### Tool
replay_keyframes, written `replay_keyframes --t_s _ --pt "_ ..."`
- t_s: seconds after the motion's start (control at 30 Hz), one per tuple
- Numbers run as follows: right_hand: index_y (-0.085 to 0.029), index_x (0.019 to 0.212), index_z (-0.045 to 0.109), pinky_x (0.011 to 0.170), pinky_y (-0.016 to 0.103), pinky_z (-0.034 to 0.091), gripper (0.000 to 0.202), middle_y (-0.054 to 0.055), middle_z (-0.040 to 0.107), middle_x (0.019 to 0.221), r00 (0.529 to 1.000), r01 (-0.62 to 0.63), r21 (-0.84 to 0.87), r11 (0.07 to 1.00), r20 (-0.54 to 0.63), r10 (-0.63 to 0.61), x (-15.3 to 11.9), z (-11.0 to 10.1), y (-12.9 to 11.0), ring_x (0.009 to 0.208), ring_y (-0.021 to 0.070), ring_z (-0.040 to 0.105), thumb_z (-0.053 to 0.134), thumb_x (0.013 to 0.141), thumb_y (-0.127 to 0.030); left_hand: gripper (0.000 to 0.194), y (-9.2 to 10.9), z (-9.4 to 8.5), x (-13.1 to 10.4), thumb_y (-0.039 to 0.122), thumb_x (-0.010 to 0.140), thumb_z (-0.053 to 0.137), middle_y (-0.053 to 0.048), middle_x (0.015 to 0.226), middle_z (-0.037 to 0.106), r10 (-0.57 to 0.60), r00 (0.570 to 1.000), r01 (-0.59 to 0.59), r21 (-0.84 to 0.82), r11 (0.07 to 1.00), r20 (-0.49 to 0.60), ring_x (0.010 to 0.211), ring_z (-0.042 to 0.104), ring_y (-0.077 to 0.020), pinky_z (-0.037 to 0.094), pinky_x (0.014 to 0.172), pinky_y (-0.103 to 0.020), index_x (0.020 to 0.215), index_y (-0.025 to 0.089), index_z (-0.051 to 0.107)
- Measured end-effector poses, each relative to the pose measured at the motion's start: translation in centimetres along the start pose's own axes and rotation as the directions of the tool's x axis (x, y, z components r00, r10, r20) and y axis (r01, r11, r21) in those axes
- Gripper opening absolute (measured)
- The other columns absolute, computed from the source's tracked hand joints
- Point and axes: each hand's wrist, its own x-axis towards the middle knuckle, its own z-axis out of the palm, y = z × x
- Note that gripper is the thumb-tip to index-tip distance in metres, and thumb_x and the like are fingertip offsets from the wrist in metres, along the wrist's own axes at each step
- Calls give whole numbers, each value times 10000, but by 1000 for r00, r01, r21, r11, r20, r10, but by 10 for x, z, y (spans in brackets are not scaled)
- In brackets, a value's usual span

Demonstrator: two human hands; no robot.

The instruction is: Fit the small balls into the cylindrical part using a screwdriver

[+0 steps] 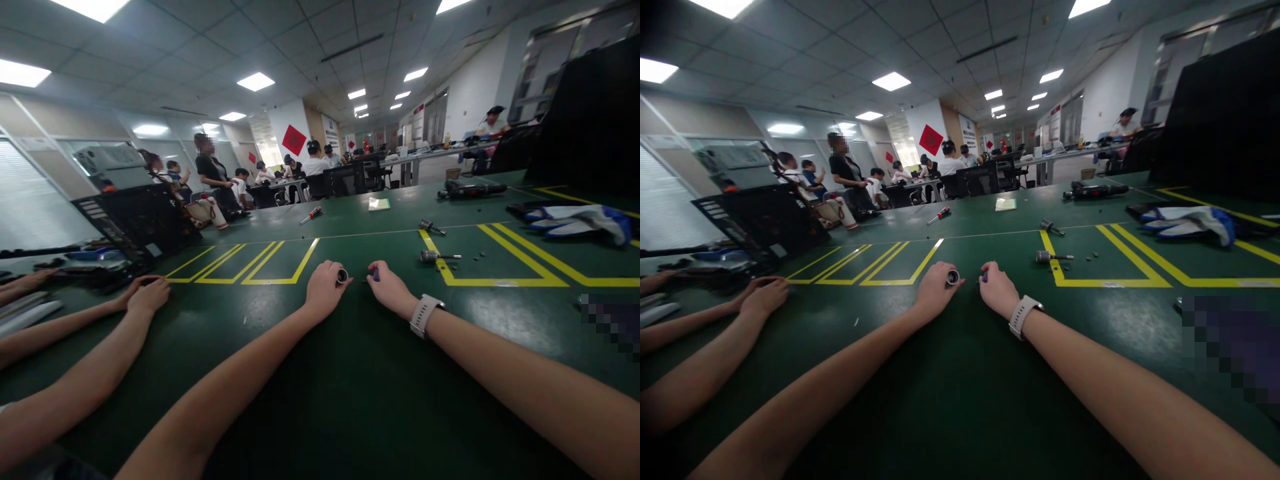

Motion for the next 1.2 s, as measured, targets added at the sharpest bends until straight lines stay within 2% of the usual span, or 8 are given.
replay_keyframes --t_s 0.2,0.43,0.57,0.67,0.8,0.9,1.03,1.2 --pt "-182 1035 525 845 400 427 206 116 627 1013 944 228 -114 967 270 -190 -12 13 -26 976 248 575 481 838 -226 171 -3 -17 -8 333 805 553 -12 813 572 -271 957 245 -211 946 -100 760 544 -163 410 669 -267 898 193 521" --pt "-189 1031 559 1085 422 262 215 102 558 1254 699 585 -17 811 517 -494 -95 -12 -27 1227 224 456 517 823 -224 190 5 -33 -8 298 715 641 19 713 526 -397 904 275 -497 823 -158 681 491 -121 405 666 -252 764 170 509" --pt "-189 1069 568 1092 404 281 248 90 498 1347 595 652 9 758 613 -519 -142 -46 -24 1275 211 405 488 835 -172 209 24 -45 -15 265 690 662 51 629 472 -517 848 412 -760 503 117 535 442 -71 372 511 -200 768 162 497" --pt "-227 1071 606 1060 391 341 291 50 469 1362 594 651 -21 759 637 -491 -166 -71 -22 1262 230 409 529 805 -138 238 43 -62 -23 231 699 657 86 560 410 -457 784 552 -807 207 420 414 360 -39 265 396 -166 824 177 462" --pt "-272 1076 635 988 346 433 333 27 505 1312 577 661 -20 750 653 -491 -182 -92 -12 1197 228 480 554 789 -125 229 67 -83 -33 116 693 648 53 594 473 -375 730 624 -781 23 572 460 441 -44 300 407 -155 857 145 490" --pt "-310 1168 590 962 368 462 401 13 505 1316 606 648 -18 761 619 -501 -188 -101 -1 1199 238 480 548 799 -159 210 81 -93 -38 75 707 626 15 665 532 -306 692 642 -751 -155 654 521 507 -54 373 465 -164 880 121 518" --pt "-374 1257 504 928 406 494 460 4 551 1291 812 476 -31 879 400 -426 -190 -114 7 1178 256 514 564 810 -280 79 94 -100 -42 98 777 534 -40 752 588 -272 661 617 -713 -333 699 588 583 -90 446 532 -200 849 102 566" --pt "-282 850 699 635 299 575 257 37 721 783 980 130 181 975 124 -154 -175 -119 1 733 206 683 504 834 -448 159 100 -104 -54 61 795 489 -72 856 625 -263 675 595 -719 -358 689 732 653 -151 509 639 -256 905 115 590"
